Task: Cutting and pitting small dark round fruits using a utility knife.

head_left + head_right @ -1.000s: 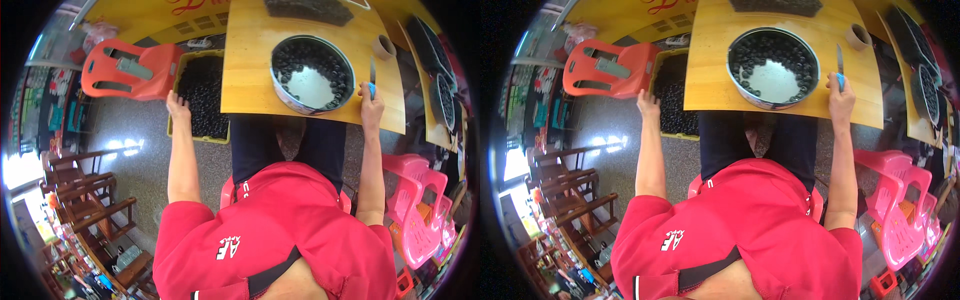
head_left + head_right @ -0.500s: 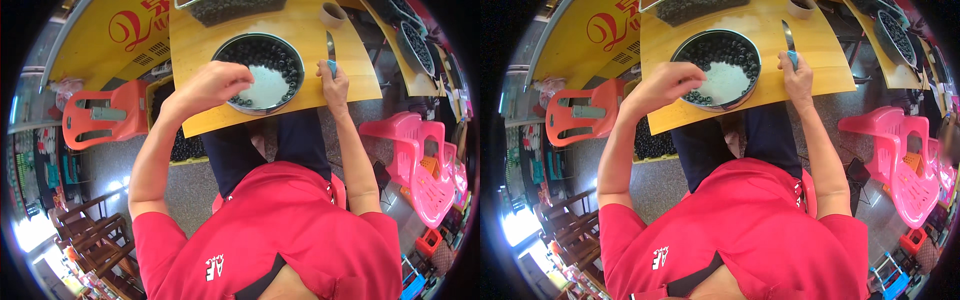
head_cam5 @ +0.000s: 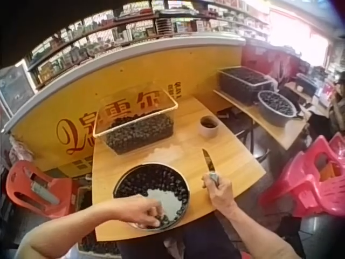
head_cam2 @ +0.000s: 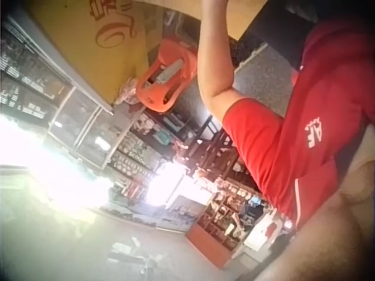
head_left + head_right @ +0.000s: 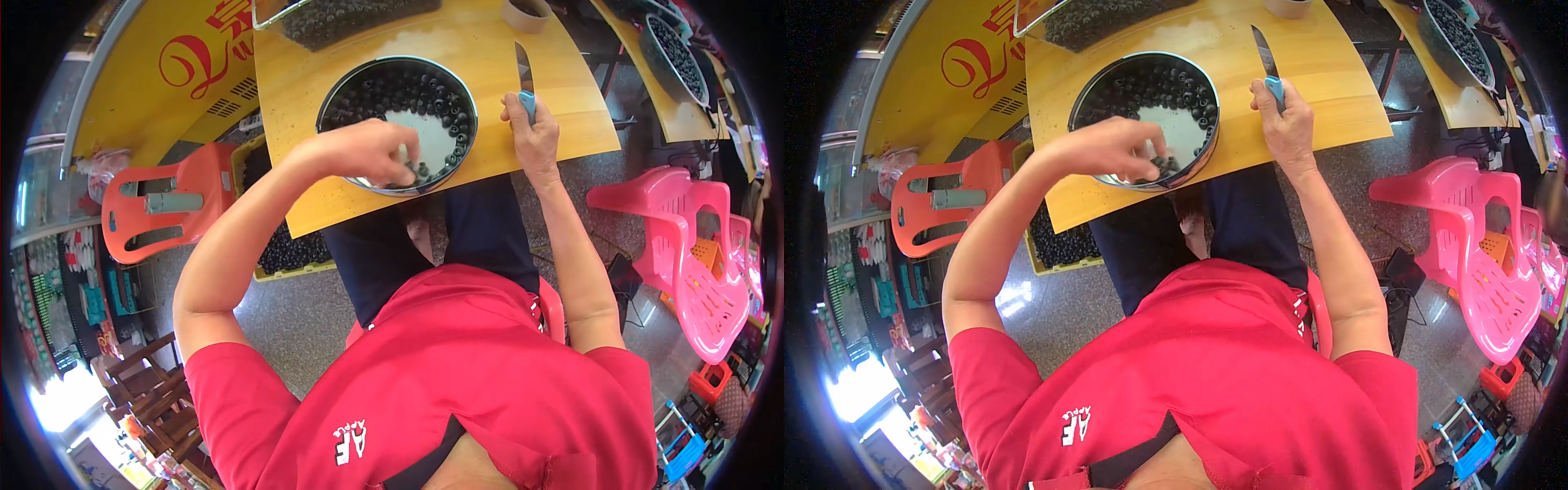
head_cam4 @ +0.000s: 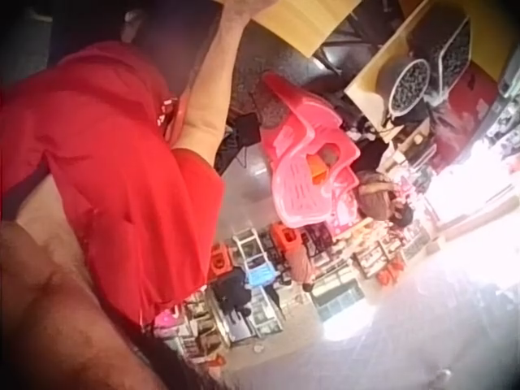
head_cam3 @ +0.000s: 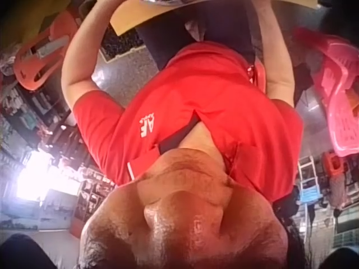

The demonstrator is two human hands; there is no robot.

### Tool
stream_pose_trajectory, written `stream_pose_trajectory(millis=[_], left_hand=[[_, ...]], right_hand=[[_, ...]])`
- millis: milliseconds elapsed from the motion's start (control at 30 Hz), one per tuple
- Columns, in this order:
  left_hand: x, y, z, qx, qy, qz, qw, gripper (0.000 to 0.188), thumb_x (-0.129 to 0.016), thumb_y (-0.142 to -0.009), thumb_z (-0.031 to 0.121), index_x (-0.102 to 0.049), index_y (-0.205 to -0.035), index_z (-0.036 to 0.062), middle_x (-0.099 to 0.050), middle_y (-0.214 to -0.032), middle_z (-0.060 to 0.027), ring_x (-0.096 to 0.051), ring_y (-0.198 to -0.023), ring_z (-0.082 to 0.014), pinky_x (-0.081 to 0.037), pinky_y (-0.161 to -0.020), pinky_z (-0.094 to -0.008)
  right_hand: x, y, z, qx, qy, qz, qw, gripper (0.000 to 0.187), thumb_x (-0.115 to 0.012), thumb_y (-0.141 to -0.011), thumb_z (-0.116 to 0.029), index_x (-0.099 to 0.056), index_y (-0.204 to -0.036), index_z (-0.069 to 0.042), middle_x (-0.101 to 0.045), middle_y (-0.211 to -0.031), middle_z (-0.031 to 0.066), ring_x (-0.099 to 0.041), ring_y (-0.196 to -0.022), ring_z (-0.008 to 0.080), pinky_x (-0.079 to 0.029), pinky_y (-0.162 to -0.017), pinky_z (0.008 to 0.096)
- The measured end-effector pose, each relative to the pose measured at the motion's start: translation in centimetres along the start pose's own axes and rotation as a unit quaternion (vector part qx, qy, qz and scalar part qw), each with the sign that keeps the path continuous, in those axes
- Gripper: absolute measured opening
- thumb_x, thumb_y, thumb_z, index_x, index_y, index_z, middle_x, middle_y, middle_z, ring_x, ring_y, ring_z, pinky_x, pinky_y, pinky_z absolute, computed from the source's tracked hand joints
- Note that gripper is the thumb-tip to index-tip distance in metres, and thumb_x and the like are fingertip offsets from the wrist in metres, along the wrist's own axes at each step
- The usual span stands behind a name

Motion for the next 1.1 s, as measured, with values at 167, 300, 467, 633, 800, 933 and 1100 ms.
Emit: stream_pose_trajectory(millis=[167, 300, 467, 633, 800, 933, 1100], left_hand=[[5.0, 1.9, 0.2, -0.032, -0.157, 0.217, 0.963, 0.023, -0.062, -0.085, 0.024, -0.062, -0.088, 0.0012, -0.065, -0.071, -0.0135, -0.065, -0.068, -0.0254, -0.049, -0.062, -0.0365], [4.8, 2.4, 0.3, 0.04, -0.441, 0.171, 0.88, 0.027, -0.063, -0.082, 0.029, -0.067, -0.083, 0.0024, -0.067, -0.076, -0.016, -0.066, -0.08, -0.0331, -0.05, -0.069, -0.0434], [2.2, 0.8, -0.6, 0.062, -0.376, 0.079, 0.921, 0.027, -0.061, -0.083, 0.028, -0.067, -0.088, 0.0026, -0.068, -0.081, -0.0175, -0.066, -0.085, -0.0329, -0.05, -0.076, -0.0432], [2.8, 0.1, 0.5, -0.032, -0.235, 0.198, 0.951, 0.021, -0.054, -0.086, 0.021, -0.059, -0.099, 0.0057, -0.068, -0.084, -0.0134, -0.064, -0.083, -0.0338, -0.048, -0.073, -0.0421], [1.9, -1.9, 1.8, -0.111, -0.148, 0.229, 0.956, 0.024, -0.059, -0.084, 0.021, -0.061, -0.104, 0.0068, -0.068, -0.09, -0.0123, -0.064, -0.086, -0.0308, -0.049, -0.075, -0.0409], [1.1, -2.5, 2.4, -0.132, -0.203, 0.231, 0.943, 0.022, -0.063, -0.08, 0.018, -0.062, -0.099, 0.0066, -0.064, -0.093, -0.0105, -0.061, -0.093, -0.0298, -0.048, -0.076, -0.0413], [0.5, -2.9, 2.3, -0.121, -0.209, 0.22, 0.945, 0.02, -0.063, -0.078, 0.015, -0.062, -0.095, 0.0056, -0.06, -0.098, -0.0124, -0.059, -0.096, -0.0323, -0.048, -0.078, -0.042]], right_hand=[[-0.2, 0.0, -0.5, 0.01, 0.009, -0.008, 1.0, 0.025, -0.063, -0.092, -0.025, -0.064, -0.09, 0.0, -0.06, -0.071, -0.0013, -0.049, -0.064, 0.0041, -0.039, -0.058, 0.0194], [-0.1, 0.0, -0.5, 0.016, 0.012, -0.002, 1.0, 0.024, -0.063, -0.092, -0.024, -0.064, -0.09, 0.0, -0.059, -0.071, -0.0015, -0.049, -0.064, 0.0041, -0.039, -0.058, 0.0194], [-0.3, 0.1, -0.5, 0.018, 0.016, -0.003, 1.0, 0.024, -0.062, -0.093, -0.024, -0.064, -0.09, 0.0, -0.059, -0.071, -0.0017, -0.048, -0.064, 0.004, -0.039, -0.058, 0.0195], [-0.3, 0.1, -0.5, 0.029, 0.023, -0.002, 0.999, 0.023, -0.062, -0.093, -0.024, -0.064, -0.089, -0.001, -0.059, -0.071, -0.002, -0.048, -0.063, 0.0038, -0.038, -0.057, 0.0195], [-0.2, -0.2, -0.3, 0.02, 0.017, -0.001, 1.0, 0.023, -0.062, -0.092, -0.023, -0.062, -0.086, -0.001, -0.058, -0.07, -0.0025, -0.047, -0.063, 0.0033, -0.038, -0.057, 0.0193], [-0.5, -0.2, -0.5, 0.023, 0.027, -0.003, 0.999, 0.022, -0.062, -0.093, -0.023, -0.062, -0.087, -0.001, -0.058, -0.07, -0.0025, -0.048, -0.063, 0.0035, -0.038, -0.057, 0.0194], [-0.7, 0.0, -0.6, 0.012, 0.062, -0.004, 0.998, 0.023, -0.061, -0.093, -0.024, -0.062, -0.087, -0.001, -0.059, -0.07, -0.0009, -0.051, -0.065, 0.0053, -0.041, -0.059, 0.0212]])
Point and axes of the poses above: each hand's wrist, its own y-axis away from the middle knuckle, its own x-axis out of the back of the hand, z = x × y, the point moved 7 cm from there along -y, towards the middle knuckle
